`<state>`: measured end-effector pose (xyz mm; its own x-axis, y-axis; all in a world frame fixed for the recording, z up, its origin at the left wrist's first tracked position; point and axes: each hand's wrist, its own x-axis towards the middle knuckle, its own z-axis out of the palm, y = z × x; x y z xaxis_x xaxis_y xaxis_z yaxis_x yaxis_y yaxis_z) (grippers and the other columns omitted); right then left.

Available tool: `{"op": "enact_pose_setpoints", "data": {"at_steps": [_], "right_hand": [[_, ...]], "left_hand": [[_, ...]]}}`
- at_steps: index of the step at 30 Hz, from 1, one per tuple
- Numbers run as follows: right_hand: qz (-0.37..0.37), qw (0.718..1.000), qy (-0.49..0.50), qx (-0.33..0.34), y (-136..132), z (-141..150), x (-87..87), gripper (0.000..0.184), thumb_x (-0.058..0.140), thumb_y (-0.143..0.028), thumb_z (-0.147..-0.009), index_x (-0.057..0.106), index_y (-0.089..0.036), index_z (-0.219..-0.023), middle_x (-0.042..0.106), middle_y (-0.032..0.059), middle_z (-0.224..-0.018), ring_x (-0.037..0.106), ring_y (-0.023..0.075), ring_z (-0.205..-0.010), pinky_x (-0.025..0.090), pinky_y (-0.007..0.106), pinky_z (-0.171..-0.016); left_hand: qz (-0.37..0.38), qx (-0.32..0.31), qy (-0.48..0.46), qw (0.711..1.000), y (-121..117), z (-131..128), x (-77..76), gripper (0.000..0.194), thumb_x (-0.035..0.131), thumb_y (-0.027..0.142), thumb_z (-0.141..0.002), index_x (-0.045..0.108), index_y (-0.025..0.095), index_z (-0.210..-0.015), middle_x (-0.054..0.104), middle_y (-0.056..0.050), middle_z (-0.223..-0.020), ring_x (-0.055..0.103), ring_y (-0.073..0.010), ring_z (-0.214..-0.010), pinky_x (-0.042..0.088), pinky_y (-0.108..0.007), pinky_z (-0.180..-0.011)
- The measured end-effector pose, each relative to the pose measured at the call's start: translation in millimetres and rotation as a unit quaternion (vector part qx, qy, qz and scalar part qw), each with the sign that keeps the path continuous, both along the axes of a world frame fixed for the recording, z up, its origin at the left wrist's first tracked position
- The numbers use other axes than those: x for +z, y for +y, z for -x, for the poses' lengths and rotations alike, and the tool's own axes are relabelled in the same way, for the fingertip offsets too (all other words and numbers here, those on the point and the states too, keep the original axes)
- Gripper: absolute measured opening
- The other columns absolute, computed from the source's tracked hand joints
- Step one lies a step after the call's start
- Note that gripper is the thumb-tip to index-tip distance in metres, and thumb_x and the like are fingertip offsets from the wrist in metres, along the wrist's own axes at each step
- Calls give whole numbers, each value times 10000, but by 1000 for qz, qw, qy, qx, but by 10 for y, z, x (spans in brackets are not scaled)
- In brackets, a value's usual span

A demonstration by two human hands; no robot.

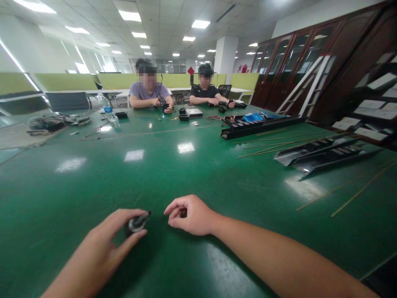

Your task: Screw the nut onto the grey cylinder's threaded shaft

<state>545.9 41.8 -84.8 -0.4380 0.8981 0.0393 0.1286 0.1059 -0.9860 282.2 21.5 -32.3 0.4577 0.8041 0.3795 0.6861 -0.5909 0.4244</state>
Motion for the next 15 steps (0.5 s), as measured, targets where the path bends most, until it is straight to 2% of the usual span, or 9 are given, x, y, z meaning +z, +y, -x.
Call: {"op": "enact_pose_setpoints", "data": {"at_steps": [3,5,7,10,15], "right_hand": [[-58,998,-20,-28,-9,7,-21,241,681,-121,-719,689,-172,-955,724,26,-849,646,144,-723,504,250,-695],[-75,995,-27,-55,-6,8,-20,282,690,-122,-717,670,-185,-990,715,22,-878,641,146,-739,498,241,-686],[-72,994,-29,-73,-3,5,-12,389,689,-101,-700,636,-200,-1073,712,23,-937,643,147,-756,497,236,-677],[-70,994,-25,-77,-3,2,1,501,660,-52,-669,589,-206,-1140,707,27,-988,654,153,-804,514,248,-722],[-86,994,-25,-64,-19,5,14,405,649,-62,-680,628,-193,-1063,705,29,-963,662,162,-839,525,267,-775]], "left_hand": [[36,-89,44,994,131,-489,-93,350,546,405,-948,562,319,-1287,673,-28,-1171,667,-200,-1028,556,-271,-884],[44,-96,35,994,189,-659,-176,383,516,370,-966,503,318,-1345,647,-30,-1237,642,-193,-1099,526,-283,-954],[41,-68,2,997,230,-681,-270,381,554,370,-946,505,290,-1315,652,-34,-1222,647,-191,-1085,523,-287,-953],[35,-39,-27,998,265,-565,-386,291,628,373,-896,571,258,-1157,683,-23,-1083,670,-186,-974,539,-272,-858],[38,-42,-38,998,258,-454,-432,227,632,358,-896,598,246,-1090,678,-24,-1028,654,-184,-960,521,-278,-839]]}}
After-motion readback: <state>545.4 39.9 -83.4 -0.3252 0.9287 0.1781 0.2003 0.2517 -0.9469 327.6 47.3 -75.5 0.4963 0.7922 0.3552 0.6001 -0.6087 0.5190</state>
